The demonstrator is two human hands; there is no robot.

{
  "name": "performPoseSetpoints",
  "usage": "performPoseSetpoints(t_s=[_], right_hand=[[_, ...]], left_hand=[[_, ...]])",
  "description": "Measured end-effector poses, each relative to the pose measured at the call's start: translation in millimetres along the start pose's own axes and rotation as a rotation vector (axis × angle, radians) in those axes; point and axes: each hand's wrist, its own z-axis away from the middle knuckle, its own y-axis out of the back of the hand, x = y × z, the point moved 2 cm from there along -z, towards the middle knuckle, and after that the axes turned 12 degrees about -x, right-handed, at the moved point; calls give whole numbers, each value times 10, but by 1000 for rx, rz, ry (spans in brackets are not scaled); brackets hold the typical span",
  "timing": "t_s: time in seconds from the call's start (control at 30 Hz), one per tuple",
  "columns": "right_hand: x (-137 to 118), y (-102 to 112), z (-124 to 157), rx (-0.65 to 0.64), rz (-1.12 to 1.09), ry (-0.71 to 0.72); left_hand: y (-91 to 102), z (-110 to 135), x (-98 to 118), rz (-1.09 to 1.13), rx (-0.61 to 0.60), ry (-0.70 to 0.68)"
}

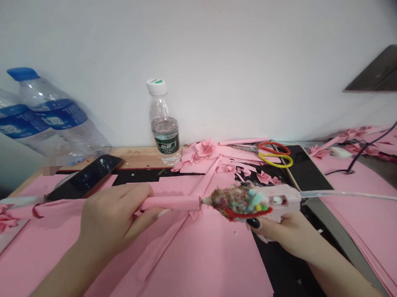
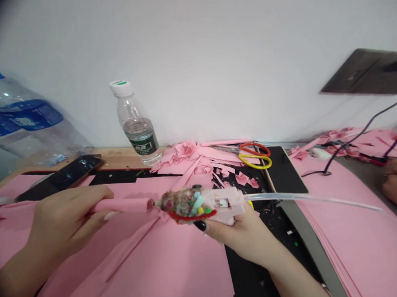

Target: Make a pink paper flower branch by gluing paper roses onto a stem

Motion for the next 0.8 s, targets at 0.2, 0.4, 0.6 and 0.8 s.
performPoseSetpoints(t_s=[0.2, 0.4, 0.6, 0.8], right_hand=[[-13, 3, -1, -10, 7, -7], [-15, 3, 2, -39, -12, -1], [-19, -11, 1, -37, -63, 11], [-43, -7, -14, -43, -71, 31]], left_hand=[[42, -64, 13, -21, 36, -17], [-4, 10, -18, 2, -4, 23], [-44, 81, -25, 36, -41, 70], [-77, 83, -26, 36, -54, 57]])
